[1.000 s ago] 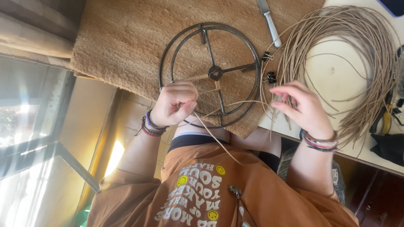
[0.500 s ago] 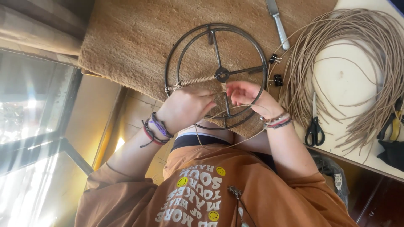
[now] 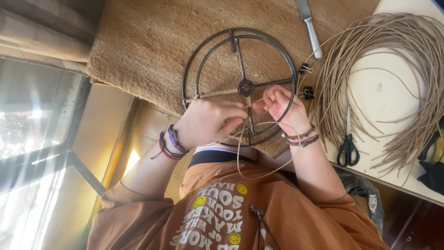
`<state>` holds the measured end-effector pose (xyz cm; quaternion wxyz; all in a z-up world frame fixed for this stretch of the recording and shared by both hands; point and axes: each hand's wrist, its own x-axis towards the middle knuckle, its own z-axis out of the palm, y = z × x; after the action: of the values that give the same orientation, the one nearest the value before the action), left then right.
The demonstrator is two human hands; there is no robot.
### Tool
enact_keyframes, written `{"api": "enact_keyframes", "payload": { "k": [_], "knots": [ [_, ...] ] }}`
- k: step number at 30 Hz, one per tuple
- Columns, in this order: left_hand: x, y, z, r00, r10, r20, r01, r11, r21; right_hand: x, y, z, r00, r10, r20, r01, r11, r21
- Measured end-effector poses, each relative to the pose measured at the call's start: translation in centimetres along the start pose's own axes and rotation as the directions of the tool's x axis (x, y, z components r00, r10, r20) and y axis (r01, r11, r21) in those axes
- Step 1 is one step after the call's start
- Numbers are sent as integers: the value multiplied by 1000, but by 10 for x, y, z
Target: Weaving thin rope around a circular metal frame to create a decorative pattern.
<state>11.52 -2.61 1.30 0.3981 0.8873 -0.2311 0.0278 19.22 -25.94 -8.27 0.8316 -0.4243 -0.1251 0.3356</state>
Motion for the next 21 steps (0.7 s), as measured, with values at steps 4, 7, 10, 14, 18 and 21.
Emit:
{"api": "enact_keyframes", "payload": {
  "k": [4,7,10,14,18,21],
  "knots": [
    [4,-25,23,970,-115,-216,105,993,-55,-20,22,-52,992,124,5,-123,972,203],
    [23,-17,30,940,21,-340,68,966,249,-25,38,-63,994,75,74,-99,912,398],
    [41,-11,36,972,182,-146,-104,898,427,-21,36,-46,1000,2,6,-4,926,377],
    [50,-18,47,989,147,-17,-123,879,460,-18,14,-18,981,-61,-184,74,995,62],
    [39,-17,21,977,174,-122,-169,984,48,-21,9,-26,979,-112,-171,106,993,-46],
    [13,-7,-2,960,199,-198,-248,930,-271,-16,31,-52,954,-231,-191,203,967,-156]
  ]
}}
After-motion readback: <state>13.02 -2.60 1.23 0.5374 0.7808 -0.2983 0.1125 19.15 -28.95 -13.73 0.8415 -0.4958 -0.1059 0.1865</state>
